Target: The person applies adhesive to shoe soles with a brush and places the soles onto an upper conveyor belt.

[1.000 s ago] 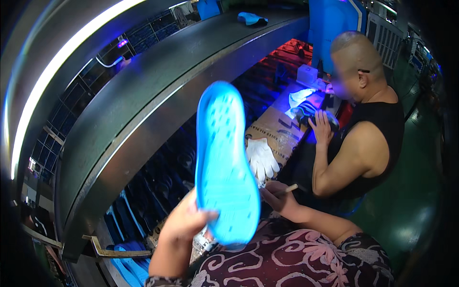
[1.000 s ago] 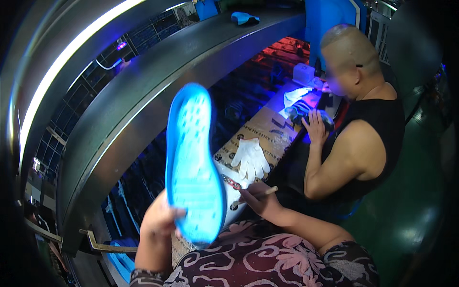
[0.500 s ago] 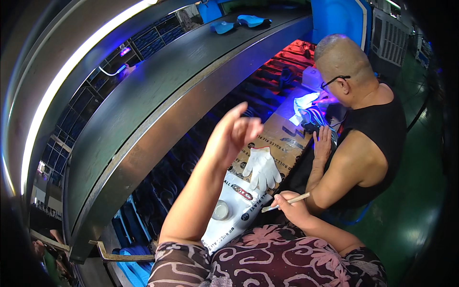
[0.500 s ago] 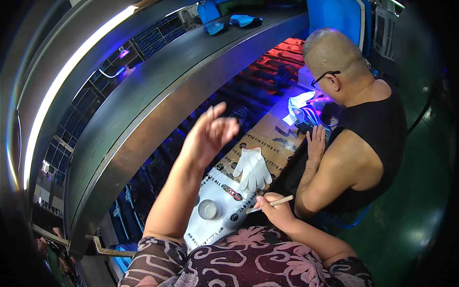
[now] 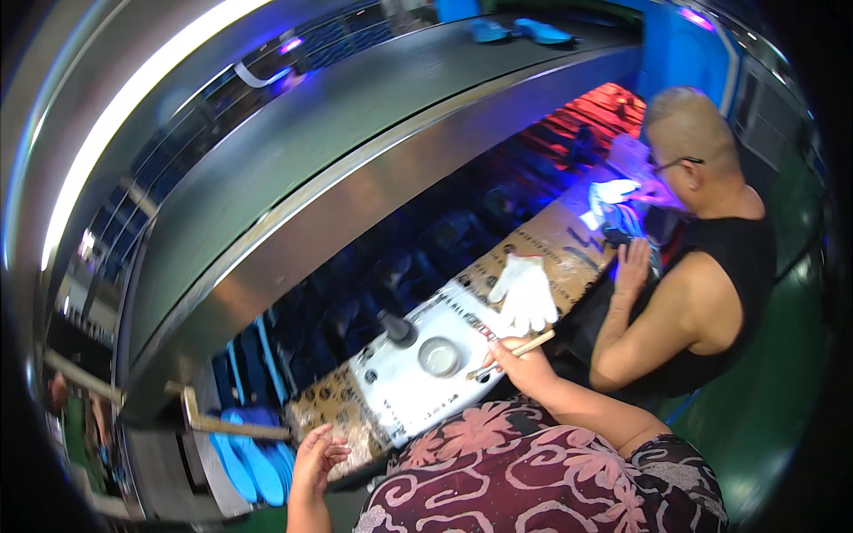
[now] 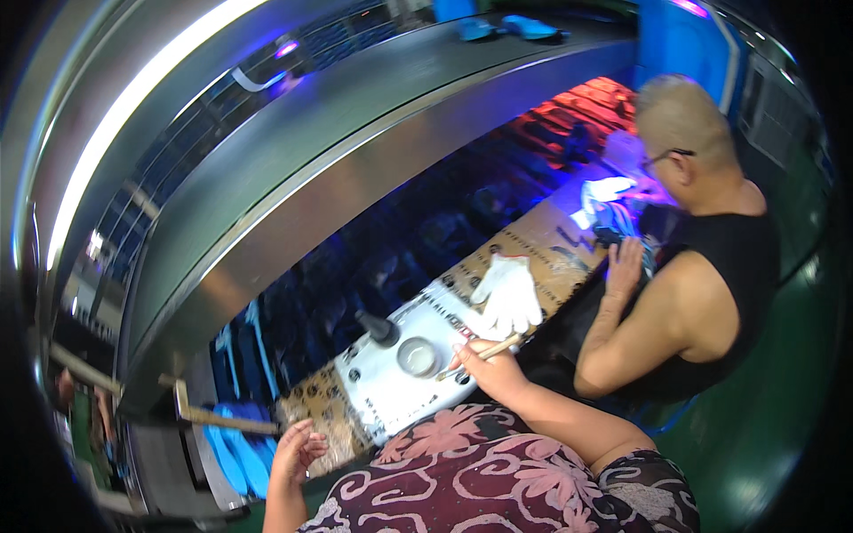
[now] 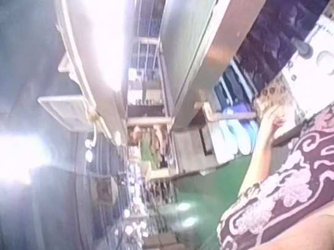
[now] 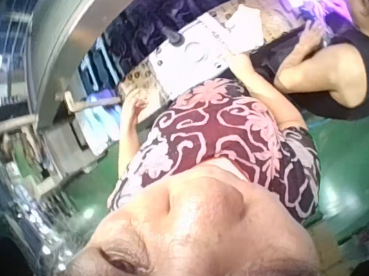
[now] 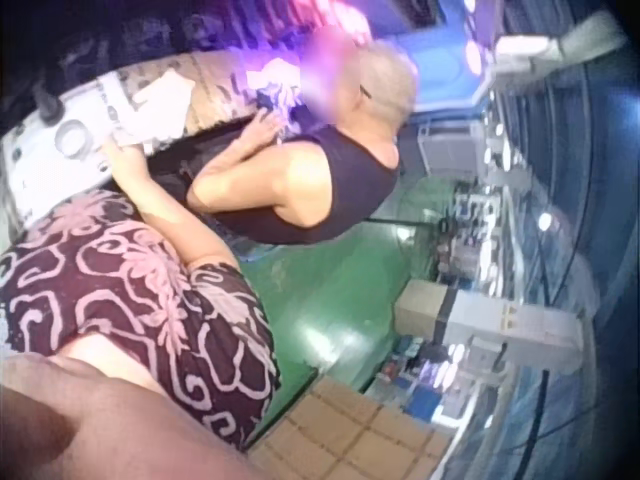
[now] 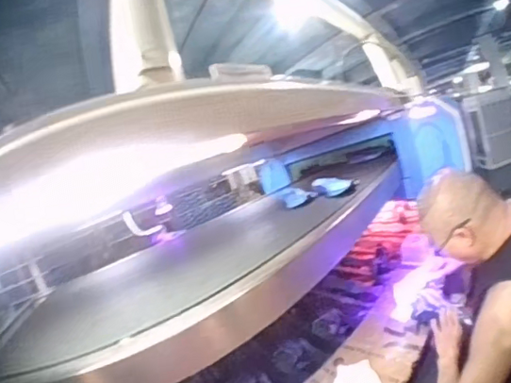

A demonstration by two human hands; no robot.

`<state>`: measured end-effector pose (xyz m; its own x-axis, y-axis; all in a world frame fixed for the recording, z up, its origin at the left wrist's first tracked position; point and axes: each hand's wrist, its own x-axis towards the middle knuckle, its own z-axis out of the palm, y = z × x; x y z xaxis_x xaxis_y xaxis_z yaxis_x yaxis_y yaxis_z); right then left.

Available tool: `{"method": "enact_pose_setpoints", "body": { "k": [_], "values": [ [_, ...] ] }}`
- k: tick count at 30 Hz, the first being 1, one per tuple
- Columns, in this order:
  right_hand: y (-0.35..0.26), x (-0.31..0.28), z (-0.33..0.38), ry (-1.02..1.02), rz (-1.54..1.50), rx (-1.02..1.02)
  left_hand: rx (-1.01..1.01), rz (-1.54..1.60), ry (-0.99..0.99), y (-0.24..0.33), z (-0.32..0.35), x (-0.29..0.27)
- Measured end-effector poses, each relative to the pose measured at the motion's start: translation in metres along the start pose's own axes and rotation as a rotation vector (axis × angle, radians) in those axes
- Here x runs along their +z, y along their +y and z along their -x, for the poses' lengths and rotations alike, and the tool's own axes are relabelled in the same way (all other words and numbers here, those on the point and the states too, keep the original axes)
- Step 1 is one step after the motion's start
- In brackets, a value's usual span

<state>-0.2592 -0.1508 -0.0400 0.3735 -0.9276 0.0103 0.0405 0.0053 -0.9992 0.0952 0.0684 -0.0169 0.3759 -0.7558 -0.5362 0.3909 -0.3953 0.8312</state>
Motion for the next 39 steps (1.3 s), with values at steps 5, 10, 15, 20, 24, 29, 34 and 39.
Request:
{"method": "enact_pose_setpoints", "body": {
  "k": [5, 10, 15, 20, 24, 29, 34, 39],
  "values": [
    [-0.005, 0.018, -0.002, -0.027, 0.203, -0.031, 0.117, -0.212, 0.323, -0.048, 0.042, -0.075],
    [0.016, 0.02, -0.013, 0.011, 0.083, -0.064, 0.615, -0.296, 1.318, -0.085, 0.054, -0.182],
    [0.009, 0.045, -0.025, -0.118, 0.072, 0.008, 0.481, -0.241, 1.53, -0.085, 0.088, -0.242],
    [-0.025, 0.101, -0.042, -0.402, 0.373, -0.266, 0.279, -0.302, 1.151, -0.05, 0.068, -0.3],
    [-0.058, 0.172, -0.037, -0.739, 0.554, -0.342, 0.2, -0.28, 0.843, -0.024, 0.027, -0.344],
    [-0.051, 0.249, -0.039, -0.999, 0.714, -0.483, 0.067, -0.205, 0.32, -0.004, -0.014, -0.376],
    [-0.014, 0.32, -0.044, -1.071, 0.816, -0.225, -0.146, -0.044, 0.335, -0.017, -0.025, -0.37],
    [0.024, 0.371, -0.034, -1.251, 0.713, 0.141, 0.059, -0.02, 0.357, -0.051, 0.0, -0.326]
  ]
}}
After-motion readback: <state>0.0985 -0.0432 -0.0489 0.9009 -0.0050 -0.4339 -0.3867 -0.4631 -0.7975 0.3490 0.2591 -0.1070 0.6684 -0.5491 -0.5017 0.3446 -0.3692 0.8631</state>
